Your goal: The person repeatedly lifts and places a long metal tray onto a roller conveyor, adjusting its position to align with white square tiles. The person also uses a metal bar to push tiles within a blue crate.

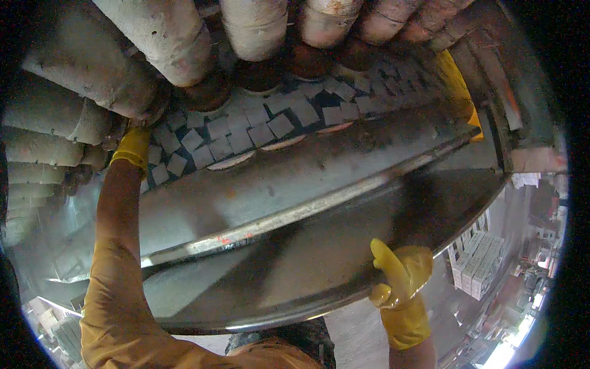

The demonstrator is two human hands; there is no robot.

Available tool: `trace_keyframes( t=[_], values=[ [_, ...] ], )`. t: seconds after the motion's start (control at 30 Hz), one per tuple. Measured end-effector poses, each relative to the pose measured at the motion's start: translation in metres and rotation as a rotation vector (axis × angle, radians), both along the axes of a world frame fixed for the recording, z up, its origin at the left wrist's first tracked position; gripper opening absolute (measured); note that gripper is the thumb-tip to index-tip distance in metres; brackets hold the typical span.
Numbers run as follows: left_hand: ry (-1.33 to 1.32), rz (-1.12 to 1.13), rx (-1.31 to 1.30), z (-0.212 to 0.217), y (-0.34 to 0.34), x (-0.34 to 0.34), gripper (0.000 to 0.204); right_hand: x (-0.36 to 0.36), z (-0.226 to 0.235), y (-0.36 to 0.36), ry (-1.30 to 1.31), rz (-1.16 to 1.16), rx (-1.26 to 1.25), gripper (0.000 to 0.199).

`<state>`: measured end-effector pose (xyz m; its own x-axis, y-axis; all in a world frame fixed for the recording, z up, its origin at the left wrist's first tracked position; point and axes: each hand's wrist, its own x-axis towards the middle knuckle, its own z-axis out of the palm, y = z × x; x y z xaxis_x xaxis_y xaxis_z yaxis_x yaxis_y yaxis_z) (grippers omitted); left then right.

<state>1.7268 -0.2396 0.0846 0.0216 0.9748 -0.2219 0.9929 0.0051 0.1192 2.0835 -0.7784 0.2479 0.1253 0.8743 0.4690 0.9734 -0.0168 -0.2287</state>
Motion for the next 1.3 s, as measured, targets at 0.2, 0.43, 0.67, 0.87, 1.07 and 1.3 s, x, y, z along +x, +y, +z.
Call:
trace_keyframes(
  t=[0.2,0.43,0.67,0.87,1.07,1.3],
  values=[
    [0.012,0.040,0.011,-0.007,0.020,0.000,0.052,-0.005,0.010,-0.008,0.092,0.045,-0.127,0.071],
    [0.008,0.047,0.022,-0.027,0.042,-0.002,0.047,-0.011,0.007,-0.022,-0.001,0.074,-0.194,0.068],
    [0.029,0.036,0.069,-0.042,0.088,0.010,0.042,-0.015,0.000,-0.005,0.027,0.036,-0.202,0.067],
    [0.029,0.011,0.111,-0.044,0.110,0.018,0.038,-0.017,-0.001,-0.001,0.031,0.029,-0.200,0.066],
    [0.008,-0.043,0.205,-0.051,0.100,0.002,0.035,-0.018,-0.002,-0.002,0.028,0.053,-0.179,0.065],
    [-0.371,-0.426,0.676,-0.037,-0.015,-0.060,0.027,-0.026,0.001,-0.011,0.044,0.037,-0.116,0.065]
  ],
)
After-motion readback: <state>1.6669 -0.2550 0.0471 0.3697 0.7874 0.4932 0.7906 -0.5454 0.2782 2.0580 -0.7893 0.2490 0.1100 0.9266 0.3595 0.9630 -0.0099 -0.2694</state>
